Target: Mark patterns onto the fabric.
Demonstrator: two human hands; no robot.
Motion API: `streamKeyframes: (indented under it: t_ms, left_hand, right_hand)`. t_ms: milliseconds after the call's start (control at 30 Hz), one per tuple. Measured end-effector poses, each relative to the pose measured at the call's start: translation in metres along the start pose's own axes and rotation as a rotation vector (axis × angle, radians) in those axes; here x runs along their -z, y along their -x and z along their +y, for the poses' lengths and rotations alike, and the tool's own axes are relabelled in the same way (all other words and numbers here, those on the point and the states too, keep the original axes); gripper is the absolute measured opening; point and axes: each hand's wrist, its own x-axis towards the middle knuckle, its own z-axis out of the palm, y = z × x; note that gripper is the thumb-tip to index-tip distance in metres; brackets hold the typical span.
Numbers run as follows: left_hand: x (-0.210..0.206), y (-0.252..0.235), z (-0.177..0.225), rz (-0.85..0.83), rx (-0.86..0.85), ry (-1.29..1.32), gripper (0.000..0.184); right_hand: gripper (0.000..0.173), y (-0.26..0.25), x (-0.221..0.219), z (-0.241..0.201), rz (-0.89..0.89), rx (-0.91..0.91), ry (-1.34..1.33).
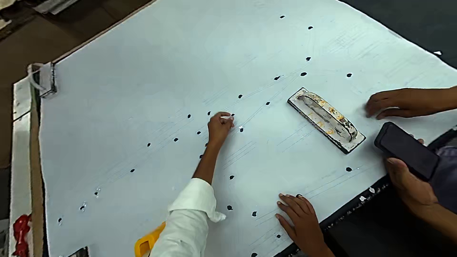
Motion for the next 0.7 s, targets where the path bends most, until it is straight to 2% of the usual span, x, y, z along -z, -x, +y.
streamKeyframes:
  t_ms: [67,167,300,367,500,600,700]
  left_hand:
    - [-0.004,-0.034,0.006,0.016,0.079,-0.055,0.039]
    - [-0.006,-0.055,0.006,0.012,0.231,-0.268,0.042]
    - [0.007,-0.020,0.015,-0.018,0.252,-0.437,0.045]
    - [0.014,0.028,0.014,-0.034,0.205,-0.397,0.041]
    - [0.028,0.179,-0.005,0.021,0.072,-0.181,0.032]
    - [0.052,0.286,-0.025,0.192,0.053,-0.070,0.026]
    - [0.087,0.375,-0.052,0.456,0.056,-0.033,0.021]
  right_hand:
    - [0.039,-0.001,-0.001,-0.001,-0.007,-0.004,0.001]
    - [0.038,0.001,-0.002,-0.001,-0.025,-0.007,-0.007]
    - [0.039,0.001,-0.003,-0.002,-0.020,-0.010,-0.009]
    - [0.039,-0.001,-0.003,-0.002,-0.010,-0.005,-0.003]
    - [0.039,-0.009,-0.002,-0.015,0.053,0.039,-0.026]
    - [0.036,-0.025,-0.001,-0.051,0.062,0.122,-0.090]
    - [0.033,-0.036,-0.012,-0.103,-0.027,0.270,-0.238]
